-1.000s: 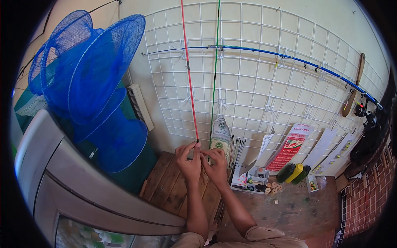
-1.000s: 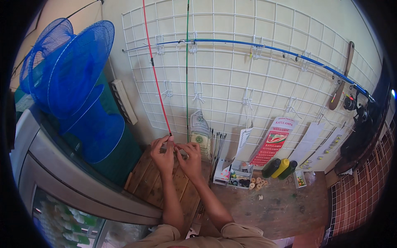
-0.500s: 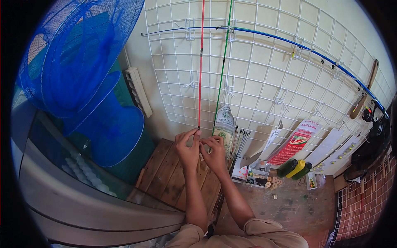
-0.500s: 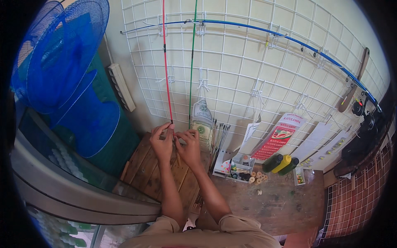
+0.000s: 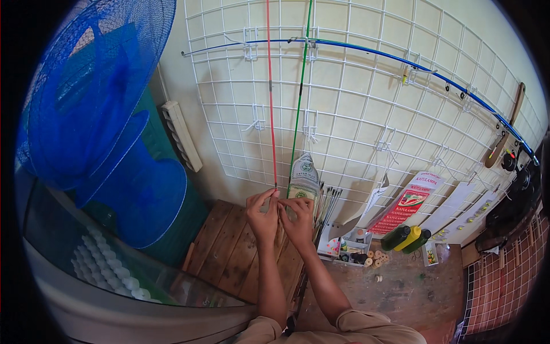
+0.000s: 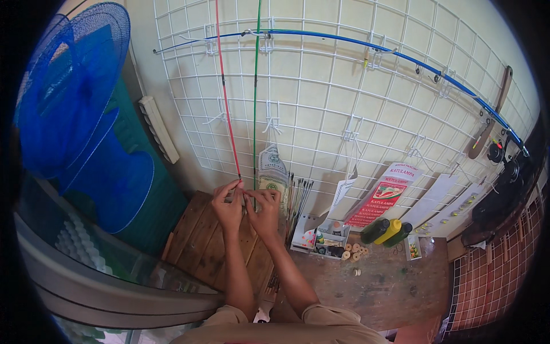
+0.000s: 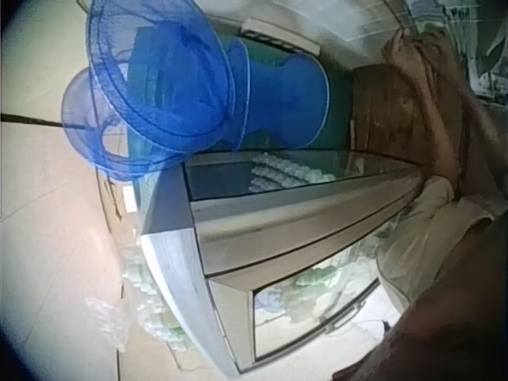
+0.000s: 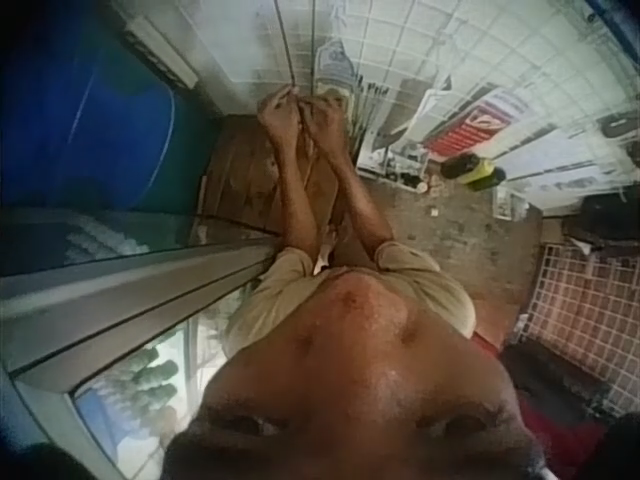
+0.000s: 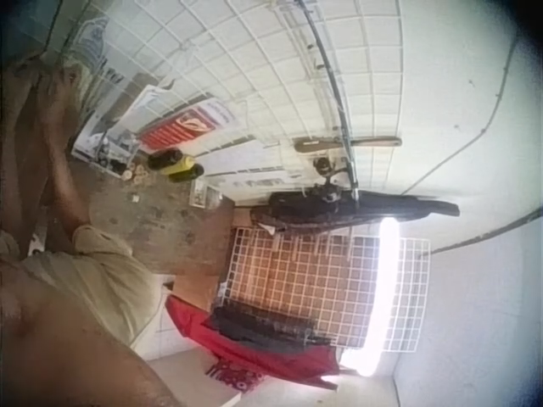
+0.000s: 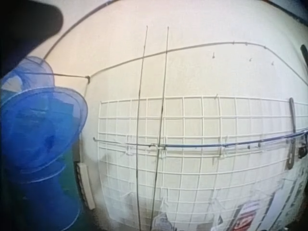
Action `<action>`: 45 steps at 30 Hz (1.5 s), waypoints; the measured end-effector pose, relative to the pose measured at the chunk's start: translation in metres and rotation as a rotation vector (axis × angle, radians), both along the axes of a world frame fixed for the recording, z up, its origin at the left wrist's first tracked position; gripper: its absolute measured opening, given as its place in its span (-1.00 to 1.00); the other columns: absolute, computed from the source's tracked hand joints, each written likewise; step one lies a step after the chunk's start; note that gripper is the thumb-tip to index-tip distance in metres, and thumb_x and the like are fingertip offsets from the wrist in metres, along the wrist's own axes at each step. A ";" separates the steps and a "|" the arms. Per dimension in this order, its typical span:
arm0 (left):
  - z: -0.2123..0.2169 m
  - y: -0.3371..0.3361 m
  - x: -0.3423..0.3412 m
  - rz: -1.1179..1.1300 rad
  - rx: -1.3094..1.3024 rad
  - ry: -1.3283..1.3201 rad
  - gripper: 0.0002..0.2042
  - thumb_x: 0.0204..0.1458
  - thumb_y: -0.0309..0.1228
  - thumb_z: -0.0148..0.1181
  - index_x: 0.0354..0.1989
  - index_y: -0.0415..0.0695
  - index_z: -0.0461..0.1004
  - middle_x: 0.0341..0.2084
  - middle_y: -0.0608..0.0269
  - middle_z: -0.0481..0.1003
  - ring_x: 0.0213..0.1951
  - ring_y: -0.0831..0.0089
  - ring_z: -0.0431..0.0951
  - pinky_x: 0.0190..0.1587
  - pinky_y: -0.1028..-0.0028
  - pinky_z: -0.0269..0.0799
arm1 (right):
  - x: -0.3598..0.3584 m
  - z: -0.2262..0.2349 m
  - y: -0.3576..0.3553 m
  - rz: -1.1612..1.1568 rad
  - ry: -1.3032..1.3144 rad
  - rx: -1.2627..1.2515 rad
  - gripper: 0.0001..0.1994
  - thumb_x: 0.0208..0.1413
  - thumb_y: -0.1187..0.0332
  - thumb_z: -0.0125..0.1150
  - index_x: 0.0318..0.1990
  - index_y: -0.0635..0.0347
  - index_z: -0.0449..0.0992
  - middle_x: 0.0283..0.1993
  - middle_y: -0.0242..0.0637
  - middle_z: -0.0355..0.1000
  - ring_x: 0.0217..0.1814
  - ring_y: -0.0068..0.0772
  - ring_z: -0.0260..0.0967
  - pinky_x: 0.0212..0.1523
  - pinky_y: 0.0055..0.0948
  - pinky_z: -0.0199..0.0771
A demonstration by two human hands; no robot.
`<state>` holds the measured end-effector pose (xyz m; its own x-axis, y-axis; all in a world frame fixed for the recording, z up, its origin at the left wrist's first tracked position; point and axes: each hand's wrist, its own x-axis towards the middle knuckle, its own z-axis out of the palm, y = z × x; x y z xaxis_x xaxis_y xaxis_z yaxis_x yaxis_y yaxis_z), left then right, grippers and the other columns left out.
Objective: The recorder is preparing a fishing rod by attaching the fishing line and threading accessories.
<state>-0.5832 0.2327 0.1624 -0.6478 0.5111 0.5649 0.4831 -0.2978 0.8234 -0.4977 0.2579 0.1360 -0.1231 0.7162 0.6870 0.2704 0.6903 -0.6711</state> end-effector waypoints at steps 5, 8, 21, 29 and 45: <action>-0.002 0.002 0.003 0.018 -0.020 0.019 -0.87 -0.09 -0.50 0.30 -0.32 -0.16 0.60 -0.44 0.21 0.56 -0.29 0.32 0.46 -0.20 0.39 0.37 | 0.005 -0.008 0.001 -0.084 0.020 0.008 -0.81 -0.08 0.48 0.27 -0.25 0.08 0.60 -0.20 -0.26 0.41 -0.05 -0.17 0.20 0.00 -0.26 0.22; -0.005 0.005 -0.002 0.030 0.029 0.079 -0.88 -0.08 -0.51 0.30 -0.33 -0.16 0.60 -0.44 0.22 0.56 -0.30 0.32 0.46 -0.20 0.40 0.37 | 0.004 -0.011 0.002 -0.087 0.015 0.003 -0.83 -0.08 0.47 0.30 -0.27 0.07 0.62 -0.20 -0.29 0.40 -0.05 -0.21 0.21 0.02 -0.28 0.22; -0.014 0.018 -0.007 -0.001 -0.018 0.059 -0.87 -0.08 -0.48 0.31 -0.32 -0.14 0.61 -0.47 0.25 0.55 -0.32 0.34 0.43 -0.23 0.40 0.35 | -0.002 -0.015 0.007 -0.040 0.028 -0.031 -0.73 -0.12 0.50 0.29 -0.19 0.03 0.60 -0.02 -0.19 0.32 -0.01 -0.15 0.19 -0.01 -0.27 0.24; -0.017 0.016 0.000 0.011 -0.056 0.082 -0.84 -0.06 -0.44 0.30 -0.27 -0.08 0.61 -0.42 0.25 0.55 -0.28 0.34 0.42 -0.24 0.40 0.35 | 0.006 -0.019 0.012 -0.041 0.189 0.029 -0.66 -0.04 0.52 0.25 -0.08 0.22 0.33 0.06 -0.09 0.29 0.10 -0.16 0.23 0.05 -0.30 0.24; -0.021 0.002 0.009 0.043 -0.095 0.198 -0.72 0.00 -0.42 0.23 -0.08 -0.10 0.50 -0.14 0.15 0.50 -0.01 0.13 0.38 0.03 0.19 0.31 | 0.028 -0.017 0.008 -0.042 0.165 -0.087 -0.64 -0.02 0.50 0.23 -0.05 0.23 0.31 0.09 -0.06 0.29 0.13 -0.03 0.21 0.12 -0.21 0.19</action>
